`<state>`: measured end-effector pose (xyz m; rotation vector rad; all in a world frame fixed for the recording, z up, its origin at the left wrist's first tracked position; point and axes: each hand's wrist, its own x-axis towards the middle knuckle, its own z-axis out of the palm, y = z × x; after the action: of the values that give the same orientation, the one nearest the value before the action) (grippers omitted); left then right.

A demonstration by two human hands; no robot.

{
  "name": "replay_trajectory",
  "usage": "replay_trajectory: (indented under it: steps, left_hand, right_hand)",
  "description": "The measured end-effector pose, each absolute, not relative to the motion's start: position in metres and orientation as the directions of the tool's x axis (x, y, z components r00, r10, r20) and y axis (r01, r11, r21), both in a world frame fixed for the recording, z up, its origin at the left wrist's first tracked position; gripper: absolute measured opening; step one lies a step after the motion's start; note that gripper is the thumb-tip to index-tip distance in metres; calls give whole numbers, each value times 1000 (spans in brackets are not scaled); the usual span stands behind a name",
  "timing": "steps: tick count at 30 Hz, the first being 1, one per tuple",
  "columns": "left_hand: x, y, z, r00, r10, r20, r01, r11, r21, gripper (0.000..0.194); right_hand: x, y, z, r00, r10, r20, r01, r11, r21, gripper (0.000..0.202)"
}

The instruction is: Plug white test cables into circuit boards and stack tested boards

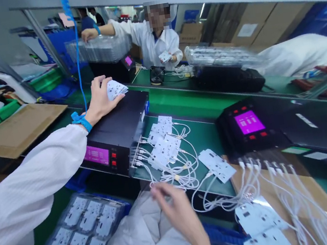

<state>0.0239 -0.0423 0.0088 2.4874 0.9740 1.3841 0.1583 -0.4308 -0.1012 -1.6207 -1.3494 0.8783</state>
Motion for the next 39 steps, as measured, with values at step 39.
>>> replay_trajectory:
  steps: [39]
  left_hand:
    - [108,-287,-54,728,662,-177,-200,452,869,49]
  right_hand:
    - [248,-367,-47,315,890,331,679,33,-734,46]
